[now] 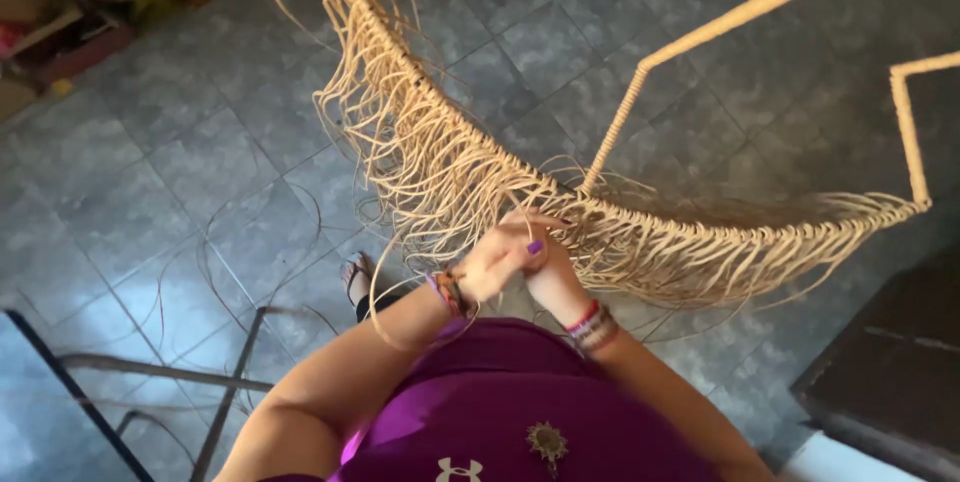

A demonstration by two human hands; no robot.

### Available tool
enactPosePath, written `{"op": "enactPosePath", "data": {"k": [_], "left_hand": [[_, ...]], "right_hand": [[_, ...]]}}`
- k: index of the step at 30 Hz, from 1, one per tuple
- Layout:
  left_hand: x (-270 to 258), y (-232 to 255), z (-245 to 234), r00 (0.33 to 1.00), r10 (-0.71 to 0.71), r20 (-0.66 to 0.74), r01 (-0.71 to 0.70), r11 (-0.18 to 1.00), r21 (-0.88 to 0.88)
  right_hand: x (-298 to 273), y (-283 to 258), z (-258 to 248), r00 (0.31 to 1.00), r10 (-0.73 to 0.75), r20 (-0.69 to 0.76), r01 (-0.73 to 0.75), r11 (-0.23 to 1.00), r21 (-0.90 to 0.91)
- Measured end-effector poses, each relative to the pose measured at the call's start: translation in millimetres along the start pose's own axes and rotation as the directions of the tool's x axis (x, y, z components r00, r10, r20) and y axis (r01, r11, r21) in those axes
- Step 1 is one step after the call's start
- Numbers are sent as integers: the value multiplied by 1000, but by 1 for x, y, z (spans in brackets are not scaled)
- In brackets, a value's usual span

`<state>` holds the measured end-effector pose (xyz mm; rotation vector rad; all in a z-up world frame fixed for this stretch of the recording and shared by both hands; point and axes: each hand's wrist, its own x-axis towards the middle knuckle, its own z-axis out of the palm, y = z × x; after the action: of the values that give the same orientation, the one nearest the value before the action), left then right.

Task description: Weaving a large fiber object by knotting strands onto a wooden frame

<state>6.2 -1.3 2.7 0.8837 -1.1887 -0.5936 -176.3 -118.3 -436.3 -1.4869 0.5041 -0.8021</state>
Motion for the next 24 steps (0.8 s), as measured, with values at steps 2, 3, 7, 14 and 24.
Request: {"op": "enactPosePath", "data": {"k": [2,3,7,14,24], "left_hand": [[7,4,-12,996,-3,86,3,1000,-1],[8,2,-16,998,0,67,0,1000,12],[-18,16,-12,992,-66,106,56,994,95],[-165,-8,-22,879,-474,-58,461,810,364],[-362,158,10,507,-102,-856,636,715,291]], "right_hand": [[31,-59,20,965,210,159,-148,932,-332],[45,-101,24,961,210,182,-141,933,-331],[69,-285,58,782,553,289,-146,613,-777],[50,-392,82,439,666,604,560,323,-763],[-88,-473,260,-59,279,958,677,717,-167]]}}
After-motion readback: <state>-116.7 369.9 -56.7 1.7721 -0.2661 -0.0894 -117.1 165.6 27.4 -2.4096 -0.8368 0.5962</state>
